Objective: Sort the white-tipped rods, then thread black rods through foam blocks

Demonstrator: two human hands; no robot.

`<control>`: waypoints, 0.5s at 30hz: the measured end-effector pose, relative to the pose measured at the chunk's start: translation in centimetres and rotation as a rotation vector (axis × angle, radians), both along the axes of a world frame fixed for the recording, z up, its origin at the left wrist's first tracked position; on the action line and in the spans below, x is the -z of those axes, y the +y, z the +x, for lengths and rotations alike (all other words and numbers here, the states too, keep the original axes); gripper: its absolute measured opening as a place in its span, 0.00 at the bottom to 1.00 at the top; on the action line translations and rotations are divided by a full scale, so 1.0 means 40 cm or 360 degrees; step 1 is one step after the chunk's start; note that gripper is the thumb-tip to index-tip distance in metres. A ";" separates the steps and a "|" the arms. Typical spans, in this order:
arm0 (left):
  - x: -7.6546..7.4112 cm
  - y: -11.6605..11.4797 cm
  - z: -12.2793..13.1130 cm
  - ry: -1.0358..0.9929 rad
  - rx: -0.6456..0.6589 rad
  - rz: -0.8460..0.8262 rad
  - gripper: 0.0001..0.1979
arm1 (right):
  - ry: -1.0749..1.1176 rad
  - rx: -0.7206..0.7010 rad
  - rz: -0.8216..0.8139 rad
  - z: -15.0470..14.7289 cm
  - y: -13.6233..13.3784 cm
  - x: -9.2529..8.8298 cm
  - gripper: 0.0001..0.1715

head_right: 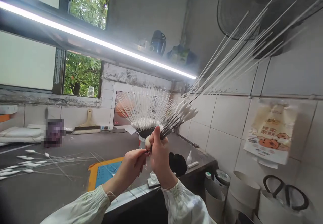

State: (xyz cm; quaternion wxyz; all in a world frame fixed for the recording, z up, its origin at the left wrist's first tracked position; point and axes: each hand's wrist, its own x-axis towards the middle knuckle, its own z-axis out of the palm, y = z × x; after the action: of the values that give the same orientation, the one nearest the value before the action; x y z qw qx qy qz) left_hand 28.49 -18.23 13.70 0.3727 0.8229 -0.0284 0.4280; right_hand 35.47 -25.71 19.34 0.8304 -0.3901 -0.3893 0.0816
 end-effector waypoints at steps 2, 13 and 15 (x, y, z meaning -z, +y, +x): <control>-0.002 0.030 0.034 -0.0077 -0.0058 0.0047 0.18 | -0.0326 0.0196 -0.0164 0.050 -0.006 0.005 0.23; 0.060 0.140 0.213 -0.0079 -0.0023 0.0200 0.17 | -0.0761 0.0387 -0.0651 0.271 -0.012 0.040 0.23; 0.075 0.162 0.249 -0.0013 -0.0013 0.0163 0.17 | -0.0810 0.0439 -0.0688 0.306 0.006 0.047 0.23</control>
State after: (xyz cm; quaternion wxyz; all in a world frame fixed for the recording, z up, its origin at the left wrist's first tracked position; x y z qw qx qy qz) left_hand 38.47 -11.73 10.71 0.3281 0.8392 -0.0484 0.4309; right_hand 47.73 -25.48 17.47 0.6084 -0.6133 -0.5011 -0.0506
